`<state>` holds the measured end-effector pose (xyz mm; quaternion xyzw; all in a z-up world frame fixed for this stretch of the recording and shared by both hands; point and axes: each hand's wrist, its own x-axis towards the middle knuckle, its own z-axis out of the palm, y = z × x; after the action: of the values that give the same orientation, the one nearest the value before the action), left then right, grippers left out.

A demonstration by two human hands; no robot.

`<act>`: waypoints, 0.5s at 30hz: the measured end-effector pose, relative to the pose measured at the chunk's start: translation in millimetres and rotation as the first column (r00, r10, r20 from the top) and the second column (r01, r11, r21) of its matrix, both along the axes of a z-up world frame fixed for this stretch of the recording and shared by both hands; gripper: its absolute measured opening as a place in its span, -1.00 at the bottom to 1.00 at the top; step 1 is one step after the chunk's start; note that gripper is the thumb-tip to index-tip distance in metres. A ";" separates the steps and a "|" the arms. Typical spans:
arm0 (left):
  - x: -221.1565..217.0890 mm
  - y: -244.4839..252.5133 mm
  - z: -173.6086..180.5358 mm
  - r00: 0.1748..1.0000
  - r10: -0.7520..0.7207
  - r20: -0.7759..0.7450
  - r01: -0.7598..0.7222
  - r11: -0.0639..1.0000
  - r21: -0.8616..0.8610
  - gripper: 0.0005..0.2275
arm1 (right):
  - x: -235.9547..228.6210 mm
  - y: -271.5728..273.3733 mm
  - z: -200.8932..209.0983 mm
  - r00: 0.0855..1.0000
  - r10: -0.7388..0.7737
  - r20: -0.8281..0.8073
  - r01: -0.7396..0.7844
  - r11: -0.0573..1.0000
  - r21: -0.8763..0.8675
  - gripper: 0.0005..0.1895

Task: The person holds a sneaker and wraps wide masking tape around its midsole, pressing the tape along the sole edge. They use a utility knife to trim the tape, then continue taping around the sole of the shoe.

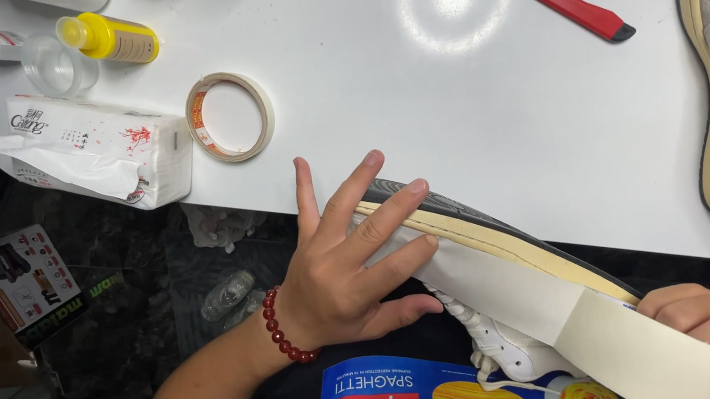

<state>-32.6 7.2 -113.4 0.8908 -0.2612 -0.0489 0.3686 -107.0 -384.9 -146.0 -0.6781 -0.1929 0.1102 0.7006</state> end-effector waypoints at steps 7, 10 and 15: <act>-3.4 -6.6 10.8 0.999 -0.007 -0.031 0.009 0.998 0.068 -0.51 | -26.3 -25.3 -38.3 0.999 0.040 0.017 -0.042 0.991 0.124 -0.83; -5.5 -7.8 16.4 0.998 -0.004 -0.062 0.008 0.998 0.069 -0.48 | -34.3 -30.0 -40.7 0.998 0.037 -0.054 -0.034 0.998 0.051 -0.89; -1.6 -4.1 28.1 0.994 -0.037 -0.103 0.044 0.997 0.068 -0.45 | -28.0 -19.9 -16.5 0.985 0.053 -0.166 -0.061 0.997 -0.041 -0.78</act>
<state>-34.2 3.2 -85.3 0.8940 -0.2580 -0.1108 0.3491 -134.9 -404.8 -162.6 -0.6769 -0.1512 0.1902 0.6948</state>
